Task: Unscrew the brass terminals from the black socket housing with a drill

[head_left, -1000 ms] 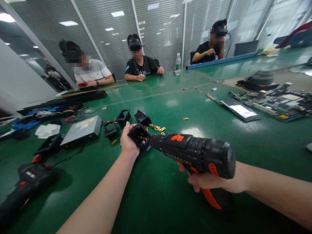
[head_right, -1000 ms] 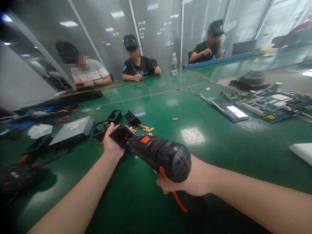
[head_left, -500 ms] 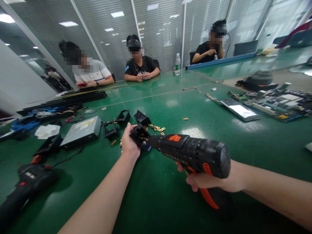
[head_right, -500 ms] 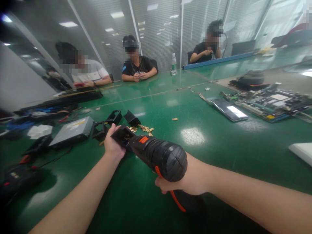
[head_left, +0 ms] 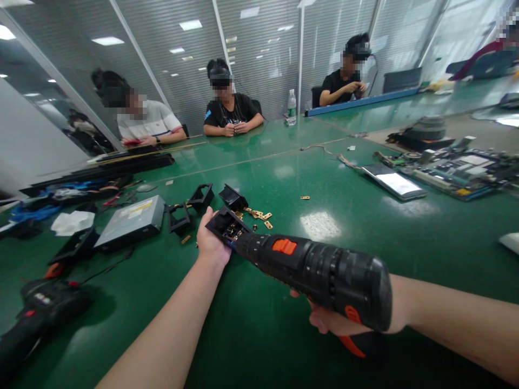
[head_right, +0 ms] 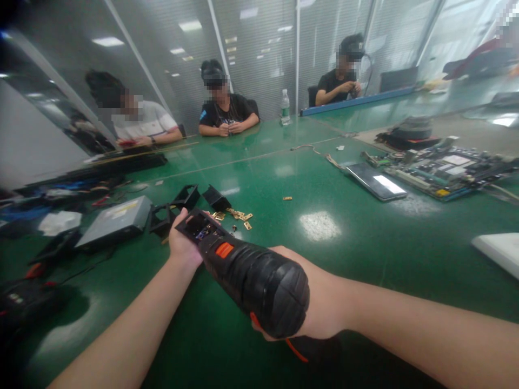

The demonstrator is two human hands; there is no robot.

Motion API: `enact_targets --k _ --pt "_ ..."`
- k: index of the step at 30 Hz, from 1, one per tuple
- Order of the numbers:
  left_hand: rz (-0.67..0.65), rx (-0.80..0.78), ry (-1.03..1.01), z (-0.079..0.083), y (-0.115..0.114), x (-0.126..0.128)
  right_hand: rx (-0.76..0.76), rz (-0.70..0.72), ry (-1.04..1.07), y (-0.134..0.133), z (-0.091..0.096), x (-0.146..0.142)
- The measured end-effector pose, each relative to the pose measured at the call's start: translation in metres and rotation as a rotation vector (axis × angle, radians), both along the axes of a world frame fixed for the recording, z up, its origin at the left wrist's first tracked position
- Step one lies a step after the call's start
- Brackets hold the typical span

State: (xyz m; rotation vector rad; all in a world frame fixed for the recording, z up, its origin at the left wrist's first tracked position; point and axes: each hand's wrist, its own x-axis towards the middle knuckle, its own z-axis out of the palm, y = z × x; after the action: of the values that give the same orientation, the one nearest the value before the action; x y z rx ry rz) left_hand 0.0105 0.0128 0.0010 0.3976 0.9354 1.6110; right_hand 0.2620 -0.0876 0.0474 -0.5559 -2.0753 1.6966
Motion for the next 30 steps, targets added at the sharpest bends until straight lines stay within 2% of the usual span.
enact_targets --k 4,7,9,12,17,22,30 --pt "-0.003 0.011 0.023 -0.003 0.001 -0.001 0.054 -0.096 0.026 -0.004 0.005 -0.003" --pt "0.029 0.023 0.04 -0.004 0.003 -0.003 0.081 -0.195 0.01 -0.006 0.0 0.0" --pt "0.025 0.023 0.035 -0.003 0.003 -0.003 0.002 -0.221 -0.024 -0.007 -0.005 0.003" --pt "-0.056 0.004 0.024 -0.002 0.001 -0.002 -0.122 -0.24 -0.074 -0.008 -0.008 0.004" --pt "-0.194 0.006 0.033 -0.001 -0.001 -0.002 -0.1 -0.248 -0.084 -0.006 -0.003 0.0" --pt "-0.174 -0.005 0.051 -0.001 -0.002 -0.002 -0.329 -0.342 -0.123 -0.004 -0.005 -0.003" --pt "-0.19 -0.019 0.076 0.001 -0.002 -0.002 -0.348 -0.333 -0.121 -0.002 -0.006 -0.002"
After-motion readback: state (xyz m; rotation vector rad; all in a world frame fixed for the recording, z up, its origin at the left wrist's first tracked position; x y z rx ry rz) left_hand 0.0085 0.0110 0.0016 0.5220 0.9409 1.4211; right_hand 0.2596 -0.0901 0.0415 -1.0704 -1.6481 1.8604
